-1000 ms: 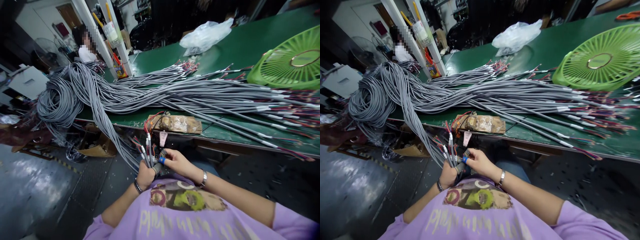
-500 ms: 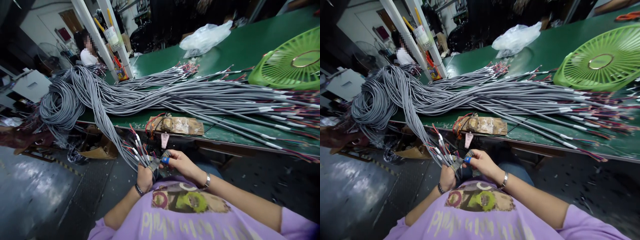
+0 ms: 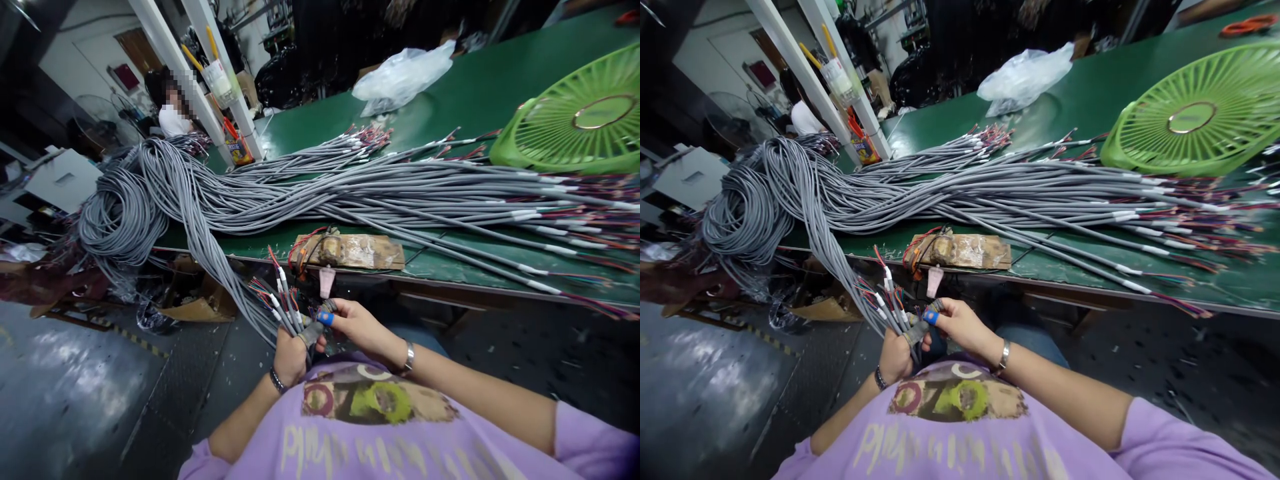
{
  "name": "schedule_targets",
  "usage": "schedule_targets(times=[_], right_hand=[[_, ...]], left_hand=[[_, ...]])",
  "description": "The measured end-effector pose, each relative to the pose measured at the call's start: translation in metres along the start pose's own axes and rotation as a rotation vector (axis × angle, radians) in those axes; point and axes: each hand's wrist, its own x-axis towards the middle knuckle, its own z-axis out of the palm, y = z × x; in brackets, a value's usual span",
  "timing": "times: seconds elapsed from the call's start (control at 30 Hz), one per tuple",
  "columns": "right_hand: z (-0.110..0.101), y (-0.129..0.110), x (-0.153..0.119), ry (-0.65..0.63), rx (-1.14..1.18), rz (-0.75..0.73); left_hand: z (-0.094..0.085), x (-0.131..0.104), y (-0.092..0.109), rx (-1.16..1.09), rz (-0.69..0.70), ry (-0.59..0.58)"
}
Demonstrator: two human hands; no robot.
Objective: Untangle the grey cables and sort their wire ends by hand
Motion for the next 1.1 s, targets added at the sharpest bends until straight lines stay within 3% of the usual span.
schedule_targets(times=[0.33, 0.6, 0.97, 1.1], right_hand=[[0.0001, 0.0030, -0.0017, 0.155, 0.059, 0.003], [0.0042, -0.0038, -0.0014, -0.007, 0.046, 0.008], [0.0074, 0.0004, -0.0006, 0.097, 0.049, 0.012], [0.0070, -0.0005, -0.0002, 0.059, 0.040, -0.005]], left_hand=[[-0.0005, 0.0013, -0.0004, 0.012, 0.030, 0.073], [0.0003, -0.0003, -0.0029, -0.007, 0.000, 0.032], [0.0046, -0.0004, -0.0013, -0.026, 0.040, 0.091], [0.0013, 0.0006, -0.0038, -0.016, 0.028, 0.089]])
